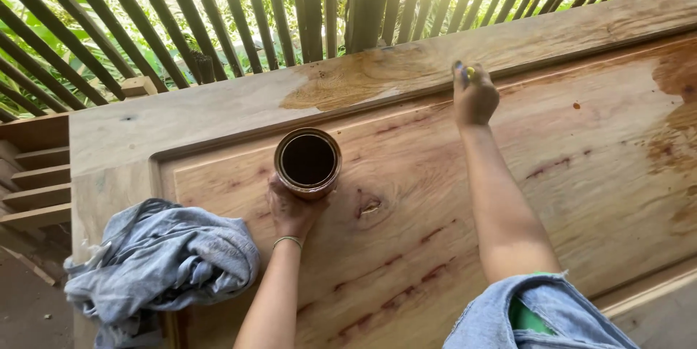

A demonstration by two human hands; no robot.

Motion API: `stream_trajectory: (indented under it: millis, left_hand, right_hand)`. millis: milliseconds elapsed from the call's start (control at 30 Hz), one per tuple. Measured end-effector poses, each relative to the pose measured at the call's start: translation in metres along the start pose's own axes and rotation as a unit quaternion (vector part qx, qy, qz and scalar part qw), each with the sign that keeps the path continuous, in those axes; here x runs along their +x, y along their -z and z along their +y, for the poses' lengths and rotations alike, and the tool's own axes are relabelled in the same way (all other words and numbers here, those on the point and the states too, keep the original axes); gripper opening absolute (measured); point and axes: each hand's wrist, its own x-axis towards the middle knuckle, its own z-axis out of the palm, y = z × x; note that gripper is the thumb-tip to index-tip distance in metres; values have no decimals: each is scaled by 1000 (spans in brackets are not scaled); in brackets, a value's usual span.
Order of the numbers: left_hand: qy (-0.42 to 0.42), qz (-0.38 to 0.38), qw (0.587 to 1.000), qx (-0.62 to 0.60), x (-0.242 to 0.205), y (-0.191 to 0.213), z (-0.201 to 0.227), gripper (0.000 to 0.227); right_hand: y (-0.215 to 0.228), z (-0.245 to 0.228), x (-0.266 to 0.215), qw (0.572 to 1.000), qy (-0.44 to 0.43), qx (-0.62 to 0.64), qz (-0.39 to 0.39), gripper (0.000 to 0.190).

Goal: Apply wood stain or varnish to a wooden door using a paint brush.

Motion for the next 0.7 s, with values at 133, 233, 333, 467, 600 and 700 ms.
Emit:
stream_trajectory:
  millis: [133,233,333,467,600,700]
  left_hand:
    - [-57,36,996,-52,-9,-1,-22,114]
    - [-75,14,996,-48,-28,12,-28,106]
    - [-59,-8,998,-15,-46,7,-64,116]
    - [-206,92,972,-67,-60,4,-103,122]
    - [-140,-12,988,56,-85,20,-113,138]
    - [-142,-1,990,7,-86,23,-104,130]
  right_hand:
    - [54,-132,-34,991,-32,127,-28,22]
    - [55,-220,-61,937,-25,348,-18,13]
    - [41,-261,-84,870,-91,472,-112,12]
    - [38,-262,-79,854,-67,493,-150,13]
    - [51,-178,-41,846,-95,437,-290,11]
    - [48,-80,-4,893,-88,328,-294,13]
